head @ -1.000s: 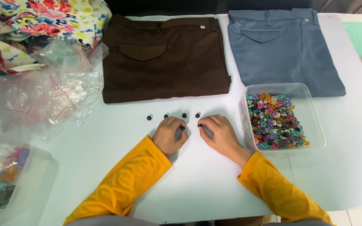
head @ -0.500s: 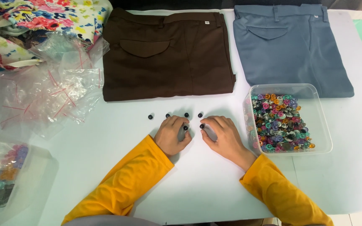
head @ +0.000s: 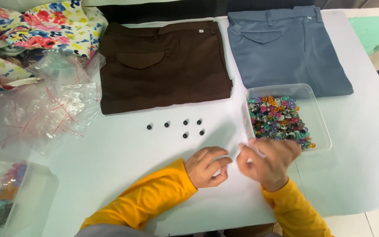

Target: Sorting and bagging small buttons into plastic zip-lock bags

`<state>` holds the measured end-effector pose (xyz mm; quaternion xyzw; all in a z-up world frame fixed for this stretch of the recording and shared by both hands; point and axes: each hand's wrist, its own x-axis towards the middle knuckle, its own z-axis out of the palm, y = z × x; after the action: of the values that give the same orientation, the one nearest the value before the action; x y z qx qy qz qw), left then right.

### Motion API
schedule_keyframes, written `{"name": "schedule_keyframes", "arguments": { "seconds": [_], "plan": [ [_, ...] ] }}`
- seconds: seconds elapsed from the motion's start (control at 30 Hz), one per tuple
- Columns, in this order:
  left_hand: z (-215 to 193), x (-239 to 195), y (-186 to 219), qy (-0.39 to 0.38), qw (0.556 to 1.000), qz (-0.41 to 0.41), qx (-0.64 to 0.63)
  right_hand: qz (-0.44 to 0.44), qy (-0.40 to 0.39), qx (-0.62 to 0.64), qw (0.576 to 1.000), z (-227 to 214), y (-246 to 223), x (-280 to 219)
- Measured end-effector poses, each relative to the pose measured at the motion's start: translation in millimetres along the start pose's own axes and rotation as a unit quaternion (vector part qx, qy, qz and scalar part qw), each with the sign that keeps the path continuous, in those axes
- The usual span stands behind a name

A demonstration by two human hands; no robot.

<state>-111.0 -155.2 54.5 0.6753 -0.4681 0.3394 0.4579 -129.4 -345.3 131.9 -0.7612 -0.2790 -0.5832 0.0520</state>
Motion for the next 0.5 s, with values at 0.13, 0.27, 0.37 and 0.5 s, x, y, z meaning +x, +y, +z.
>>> {"name": "schedule_keyframes", "arguments": {
  "seconds": [0.13, 0.27, 0.37, 0.5],
  "plan": [
    [47.0, 57.7, 11.9, 0.007, 0.999, -0.023, -0.025, 0.086, -0.022, -0.091, 0.992, -5.2, 59.0, -5.4],
    [92.6, 95.9, -4.5, -0.149, 0.973, -0.172, -0.034, 0.253, -0.282, -0.089, 0.921, -13.5, 102.7, -52.0],
    [126.6, 98.2, -26.3, -0.275, 0.935, -0.203, 0.089, 0.367, -0.425, -0.044, 0.826, -16.5, 106.9, -62.3],
    [175.2, 77.3, -42.7, -0.3, 0.885, -0.184, 0.305, 0.437, -0.461, 0.033, 0.772, -15.8, 107.2, -61.2]
  ]
}}
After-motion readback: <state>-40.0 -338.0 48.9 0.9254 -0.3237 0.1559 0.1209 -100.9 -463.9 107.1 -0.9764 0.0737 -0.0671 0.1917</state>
